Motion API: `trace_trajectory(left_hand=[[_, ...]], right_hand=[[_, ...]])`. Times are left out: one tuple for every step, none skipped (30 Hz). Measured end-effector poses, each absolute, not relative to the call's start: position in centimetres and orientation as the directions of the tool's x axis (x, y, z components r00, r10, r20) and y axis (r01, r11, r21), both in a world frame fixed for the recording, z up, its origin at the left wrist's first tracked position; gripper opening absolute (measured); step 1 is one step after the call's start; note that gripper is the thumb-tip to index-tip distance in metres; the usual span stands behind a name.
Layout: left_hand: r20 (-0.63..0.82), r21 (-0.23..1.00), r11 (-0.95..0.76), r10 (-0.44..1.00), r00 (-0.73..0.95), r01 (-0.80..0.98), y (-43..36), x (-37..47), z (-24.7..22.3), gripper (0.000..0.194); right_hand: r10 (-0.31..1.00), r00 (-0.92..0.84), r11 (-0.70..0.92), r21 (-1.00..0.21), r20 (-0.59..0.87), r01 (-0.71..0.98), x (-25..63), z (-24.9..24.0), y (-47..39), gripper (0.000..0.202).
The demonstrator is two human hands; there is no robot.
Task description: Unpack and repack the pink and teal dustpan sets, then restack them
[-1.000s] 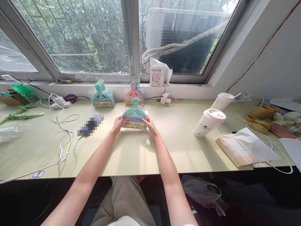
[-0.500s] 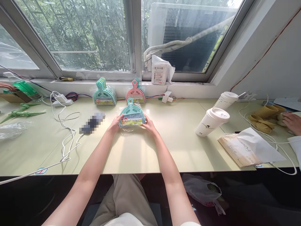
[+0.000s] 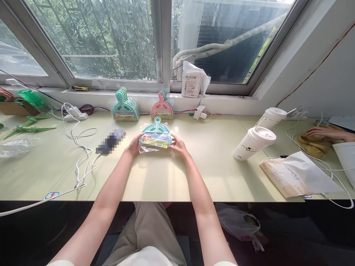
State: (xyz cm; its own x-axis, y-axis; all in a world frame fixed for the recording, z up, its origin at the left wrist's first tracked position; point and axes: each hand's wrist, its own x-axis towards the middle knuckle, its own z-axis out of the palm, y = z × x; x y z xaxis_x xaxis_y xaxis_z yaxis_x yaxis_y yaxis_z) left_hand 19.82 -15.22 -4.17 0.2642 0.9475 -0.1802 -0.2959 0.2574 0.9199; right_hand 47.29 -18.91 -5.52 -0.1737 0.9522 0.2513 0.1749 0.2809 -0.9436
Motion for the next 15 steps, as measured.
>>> trace_trajectory(left_hand=[[-0.193,0.917,0.267,0.947,0.255,-0.297,-15.12,19.76,-4.31,0.048],[-0.202,0.914,0.276,0.945,0.256,-0.298,-15.02,19.73,-4.44,0.049],[-0.202,0.913,0.278,0.944,0.261,-0.299,-14.95,19.73,-4.53,0.051],[-0.198,0.913,0.278,0.942,0.271,-0.299,-14.92,19.75,-4.57,0.053],[-0.194,0.913,0.278,0.94,0.282,-0.297,-14.93,19.78,-4.57,0.054],[-0.193,0.913,0.279,0.938,0.289,-0.296,-14.97,19.83,-4.52,0.055],[-0.195,0.912,0.283,0.936,0.293,-0.297,-15.02,19.87,-4.46,0.055],[-0.2,0.909,0.29,0.934,0.297,-0.299,-15.09,19.9,-4.38,0.055],[-0.209,0.904,0.3,0.931,0.3,-0.303,-15.15,19.92,-4.31,0.053],[-0.217,0.9,0.31,0.928,0.302,-0.307,-15.19,19.92,-4.26,0.052],[-0.223,0.897,0.317,0.926,0.305,-0.309,-15.21,19.89,-4.24,0.05],[-0.226,0.896,0.321,0.924,0.308,-0.306,-15.21,19.86,-4.24,0.049],[-0.229,0.898,0.322,0.924,0.307,-0.299,-15.19,19.81,-4.27,0.047],[-0.232,0.901,0.321,0.925,0.301,-0.291,-15.16,19.76,-4.31,0.045],[-0.237,0.904,0.32,0.926,0.293,-0.283,-15.13,19.71,-4.36,0.044]], right_hand=[[0.947,-0.197,0.289,-0.942,0.255,0.171,47.25,-5.54,-18.88,0.085],[0.945,-0.203,0.295,-0.939,0.258,0.179,47.21,-5.56,-18.86,0.084],[0.947,-0.189,0.296,-0.934,0.26,0.201,47.18,-5.57,-18.85,0.08],[0.952,-0.158,0.294,-0.927,0.262,0.233,47.16,-5.57,-18.85,0.073],[0.956,-0.123,0.291,-0.916,0.266,0.276,47.15,-5.57,-18.87,0.065],[0.959,-0.087,0.285,-0.9,0.271,0.329,47.13,-5.57,-18.91,0.056],[0.959,-0.053,0.276,-0.882,0.278,0.383,47.11,-5.57,-18.97,0.047],[0.959,-0.027,0.266,-0.863,0.283,0.429,47.07,-5.58,-19.04,0.039],[0.959,-0.008,0.256,-0.848,0.285,0.464,47.04,-5.58,-19.11,0.033],[0.958,0.006,0.247,-0.837,0.286,0.489,47.0,-5.58,-19.18,0.029],[0.958,0.015,0.24,-0.83,0.286,0.504,46.99,-5.56,-19.24,0.026],[0.959,0.015,0.236,-0.828,0.283,0.509,47.01,-5.52,-19.29,0.025],[0.962,0.002,0.236,-0.832,0.275,0.502,47.05,-5.43,-19.33,0.027],[0.966,-0.023,0.238,-0.844,0.259,0.481,47.13,-5.32,-19.37,0.032],[0.969,-0.061,0.241,-0.863,0.239,0.443,47.22,-5.17,-19.41,0.042]])
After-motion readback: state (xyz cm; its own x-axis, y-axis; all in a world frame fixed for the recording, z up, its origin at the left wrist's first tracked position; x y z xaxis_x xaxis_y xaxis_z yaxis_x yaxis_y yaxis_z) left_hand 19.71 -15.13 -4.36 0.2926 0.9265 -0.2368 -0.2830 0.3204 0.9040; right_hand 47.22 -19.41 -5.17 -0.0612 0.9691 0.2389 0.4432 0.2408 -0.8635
